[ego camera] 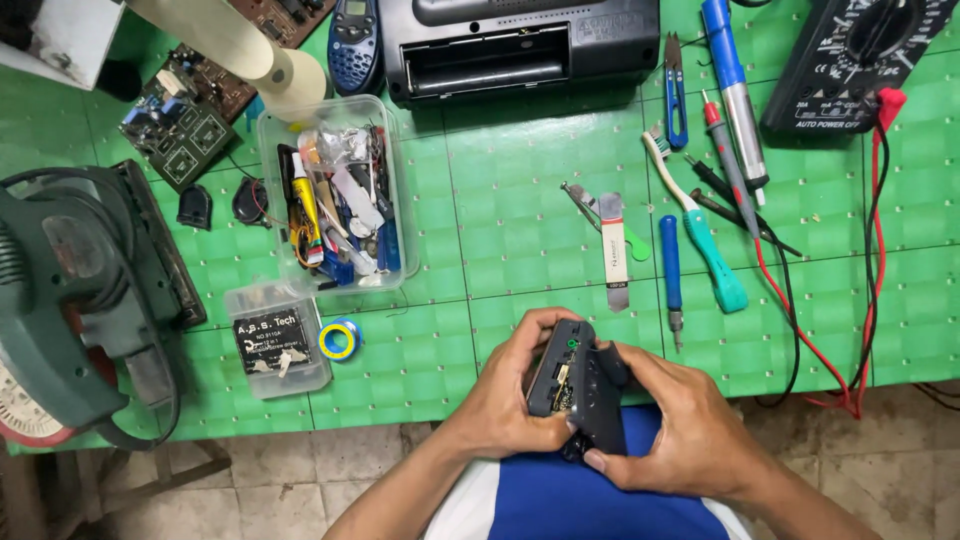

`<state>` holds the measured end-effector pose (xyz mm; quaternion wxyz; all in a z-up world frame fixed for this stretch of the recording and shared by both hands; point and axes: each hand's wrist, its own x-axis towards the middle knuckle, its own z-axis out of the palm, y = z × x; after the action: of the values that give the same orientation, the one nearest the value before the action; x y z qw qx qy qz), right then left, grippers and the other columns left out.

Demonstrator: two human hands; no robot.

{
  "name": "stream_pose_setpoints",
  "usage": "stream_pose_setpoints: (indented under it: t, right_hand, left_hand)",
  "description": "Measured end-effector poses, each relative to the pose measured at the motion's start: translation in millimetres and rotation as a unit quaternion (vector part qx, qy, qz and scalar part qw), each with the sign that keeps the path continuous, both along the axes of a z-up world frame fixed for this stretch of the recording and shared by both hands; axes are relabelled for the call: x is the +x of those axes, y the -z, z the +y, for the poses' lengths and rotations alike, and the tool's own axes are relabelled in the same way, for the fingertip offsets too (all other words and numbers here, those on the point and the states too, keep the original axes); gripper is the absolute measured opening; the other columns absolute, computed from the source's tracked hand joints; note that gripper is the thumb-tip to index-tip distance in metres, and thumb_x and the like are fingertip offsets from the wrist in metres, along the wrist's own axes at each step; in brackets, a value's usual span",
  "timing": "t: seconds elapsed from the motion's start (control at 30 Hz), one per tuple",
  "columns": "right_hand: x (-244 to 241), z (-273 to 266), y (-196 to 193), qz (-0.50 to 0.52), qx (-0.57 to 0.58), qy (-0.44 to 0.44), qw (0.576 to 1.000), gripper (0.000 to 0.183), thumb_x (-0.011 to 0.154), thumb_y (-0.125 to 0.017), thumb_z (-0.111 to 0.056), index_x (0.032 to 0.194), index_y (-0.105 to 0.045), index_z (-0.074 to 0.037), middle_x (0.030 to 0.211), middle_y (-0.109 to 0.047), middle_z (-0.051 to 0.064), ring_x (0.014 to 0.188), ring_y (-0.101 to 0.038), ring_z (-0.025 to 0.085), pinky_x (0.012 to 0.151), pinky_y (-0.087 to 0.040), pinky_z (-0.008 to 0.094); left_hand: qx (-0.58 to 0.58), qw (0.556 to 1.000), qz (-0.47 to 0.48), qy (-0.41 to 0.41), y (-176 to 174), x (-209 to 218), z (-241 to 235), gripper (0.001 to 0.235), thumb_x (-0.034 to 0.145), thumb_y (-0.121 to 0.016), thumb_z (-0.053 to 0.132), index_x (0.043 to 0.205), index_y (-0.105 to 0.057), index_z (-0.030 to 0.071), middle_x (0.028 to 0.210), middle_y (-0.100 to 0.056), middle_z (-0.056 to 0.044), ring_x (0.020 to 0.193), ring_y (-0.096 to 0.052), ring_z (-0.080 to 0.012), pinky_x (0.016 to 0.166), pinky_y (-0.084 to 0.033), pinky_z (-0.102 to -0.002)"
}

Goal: Disassembling a small electronic device to remove the internal circuit board using a screwdriver.

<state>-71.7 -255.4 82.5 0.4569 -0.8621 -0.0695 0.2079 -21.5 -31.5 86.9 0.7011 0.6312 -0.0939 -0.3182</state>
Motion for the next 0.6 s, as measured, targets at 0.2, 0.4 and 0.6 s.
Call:
stream_pose_setpoints:
  t: [0.2,0.4,0.6]
  right_hand:
    - [2.0,-2.1,-0.6,0.005,0.022,0.0,1.0,0.1,0.051,-0.093,-0.037,0.139,-0.058,-0.006,0.125,-0.078,0.005,0.106,-0.079,0.016,0.093,-0.058,0.028]
    - [-1.0,1.7,-0.3,0.005,0.015,-0.009,1.0,0.098,0.054,-0.092,-0.038,0.14,-0.055,-0.008,0.128,-0.075,0.004,0.114,-0.076,0.017,0.098,-0.055,0.029]
    - [16.8,-7.0,-29.2,0.035,0.063,-0.016,0.997,0.135,0.051,-0.086,-0.069,0.158,-0.032,-0.007,0.157,-0.052,0.013,0.142,-0.054,0.023,0.117,-0.039,0.038]
  left_hand:
    - [-0.036,0.999,0.007,0.0,5.1,-0.3,0.7,0.074,0.071,-0.066,0.024,0.138,-0.041,0.004,0.128,-0.063,-0.012,0.118,-0.062,-0.0201,0.104,-0.049,-0.031]
    - [0.093,0.995,-0.041,-0.012,-13.2,-1.0,-1.5,0.074,0.063,-0.067,0.029,0.131,-0.047,0.008,0.11,-0.062,-0.004,0.09,-0.06,-0.015,0.078,-0.052,-0.028]
    - [0.148,0.988,-0.032,-0.017,-42.5,0.8,-7.2,0.077,0.062,-0.069,0.025,0.133,-0.046,0.009,0.116,-0.063,-0.008,0.086,-0.064,-0.0164,0.083,-0.06,-0.029]
